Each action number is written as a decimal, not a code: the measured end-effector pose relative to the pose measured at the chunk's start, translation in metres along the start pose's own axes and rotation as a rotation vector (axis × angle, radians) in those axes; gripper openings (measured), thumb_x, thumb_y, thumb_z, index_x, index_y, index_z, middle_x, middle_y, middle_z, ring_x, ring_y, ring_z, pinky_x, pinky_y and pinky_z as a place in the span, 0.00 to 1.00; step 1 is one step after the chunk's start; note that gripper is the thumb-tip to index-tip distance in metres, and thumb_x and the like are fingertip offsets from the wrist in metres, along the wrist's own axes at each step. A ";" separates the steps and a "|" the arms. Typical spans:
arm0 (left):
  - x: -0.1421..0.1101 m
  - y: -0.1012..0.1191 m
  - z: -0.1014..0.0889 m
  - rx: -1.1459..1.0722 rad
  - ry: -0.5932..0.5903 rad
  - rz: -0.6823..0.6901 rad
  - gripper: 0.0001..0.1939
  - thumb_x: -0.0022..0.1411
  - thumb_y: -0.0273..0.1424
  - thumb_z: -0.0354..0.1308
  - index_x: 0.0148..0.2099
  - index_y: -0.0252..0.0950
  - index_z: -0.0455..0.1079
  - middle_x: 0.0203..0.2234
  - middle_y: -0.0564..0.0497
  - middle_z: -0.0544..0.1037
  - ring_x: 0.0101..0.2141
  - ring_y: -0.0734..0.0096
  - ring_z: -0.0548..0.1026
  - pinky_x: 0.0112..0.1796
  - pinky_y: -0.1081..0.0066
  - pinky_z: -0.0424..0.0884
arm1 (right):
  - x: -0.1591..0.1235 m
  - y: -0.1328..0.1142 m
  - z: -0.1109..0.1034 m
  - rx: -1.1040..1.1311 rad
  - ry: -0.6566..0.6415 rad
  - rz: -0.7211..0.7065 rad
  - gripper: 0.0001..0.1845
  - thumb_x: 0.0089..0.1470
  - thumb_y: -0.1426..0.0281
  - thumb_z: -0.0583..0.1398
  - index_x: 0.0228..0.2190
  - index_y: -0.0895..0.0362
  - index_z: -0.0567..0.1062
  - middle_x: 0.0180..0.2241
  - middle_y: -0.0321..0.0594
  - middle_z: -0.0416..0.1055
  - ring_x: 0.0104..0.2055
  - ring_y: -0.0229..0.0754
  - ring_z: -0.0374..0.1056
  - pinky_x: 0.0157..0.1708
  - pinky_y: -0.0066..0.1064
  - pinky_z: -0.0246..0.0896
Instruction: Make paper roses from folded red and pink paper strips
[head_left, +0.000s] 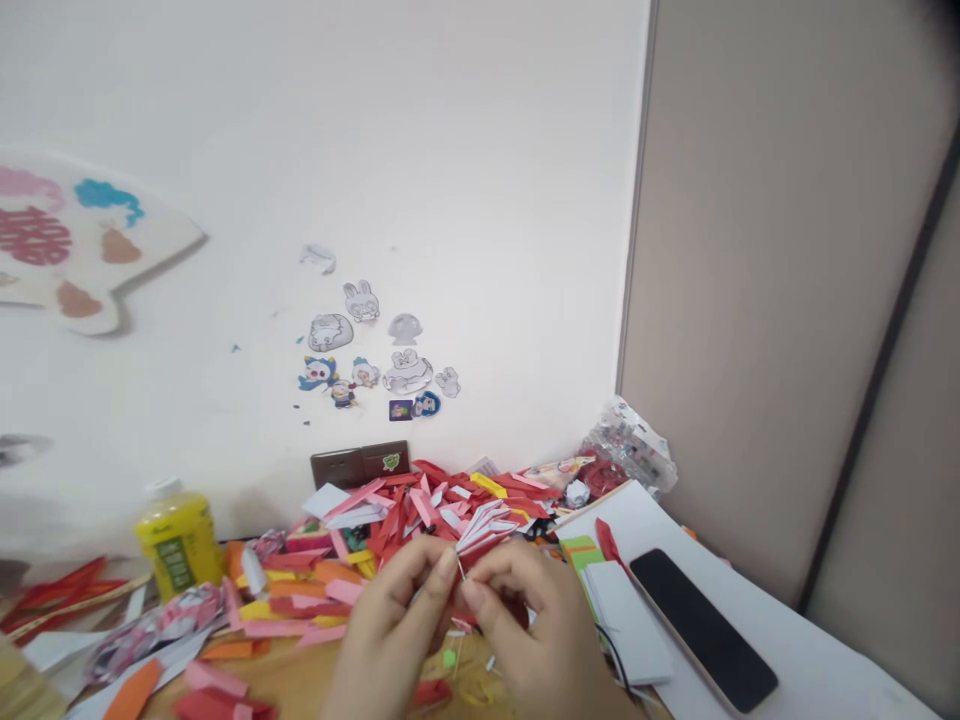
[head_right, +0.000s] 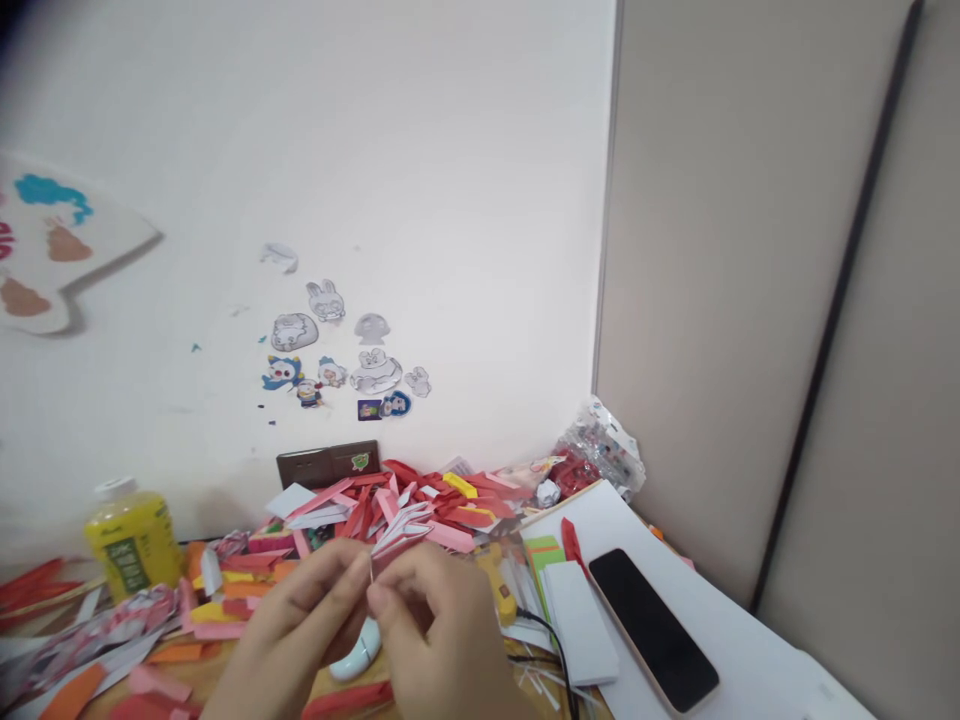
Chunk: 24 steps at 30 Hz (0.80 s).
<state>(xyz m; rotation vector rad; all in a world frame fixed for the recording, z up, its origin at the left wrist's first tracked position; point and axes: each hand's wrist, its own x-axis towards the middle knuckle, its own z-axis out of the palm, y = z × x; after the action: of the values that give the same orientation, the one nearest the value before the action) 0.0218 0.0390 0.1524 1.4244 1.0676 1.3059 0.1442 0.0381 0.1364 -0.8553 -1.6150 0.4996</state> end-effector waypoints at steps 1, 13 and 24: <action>0.000 0.000 0.001 -0.049 -0.006 -0.017 0.18 0.53 0.46 0.56 0.25 0.36 0.61 0.13 0.63 0.54 0.16 0.81 0.50 0.18 0.80 0.48 | 0.001 0.000 0.000 0.075 -0.029 0.062 0.09 0.49 0.68 0.56 0.21 0.58 0.69 0.15 0.32 0.63 0.17 0.32 0.57 0.16 0.22 0.48; -0.005 0.007 -0.012 -0.019 -0.204 -0.011 0.17 0.56 0.44 0.54 0.24 0.37 0.59 0.17 0.59 0.60 0.19 0.79 0.53 0.21 0.78 0.50 | 0.017 0.017 -0.022 0.671 -0.461 0.501 0.18 0.37 0.62 0.68 0.25 0.60 0.68 0.16 0.25 0.56 0.17 0.26 0.46 0.17 0.20 0.40; -0.010 0.000 0.004 0.681 -0.433 0.137 0.08 0.62 0.36 0.41 0.32 0.41 0.56 0.24 0.56 0.66 0.25 0.71 0.65 0.27 0.75 0.59 | 0.028 0.047 -0.044 0.620 -0.594 0.550 0.14 0.38 0.68 0.68 0.27 0.61 0.71 0.18 0.30 0.64 0.17 0.27 0.52 0.17 0.20 0.42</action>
<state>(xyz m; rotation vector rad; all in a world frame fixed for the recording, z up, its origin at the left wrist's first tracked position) 0.0248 0.0290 0.1499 2.1940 1.1752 0.6724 0.1973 0.0835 0.1311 -0.6888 -1.5688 1.6714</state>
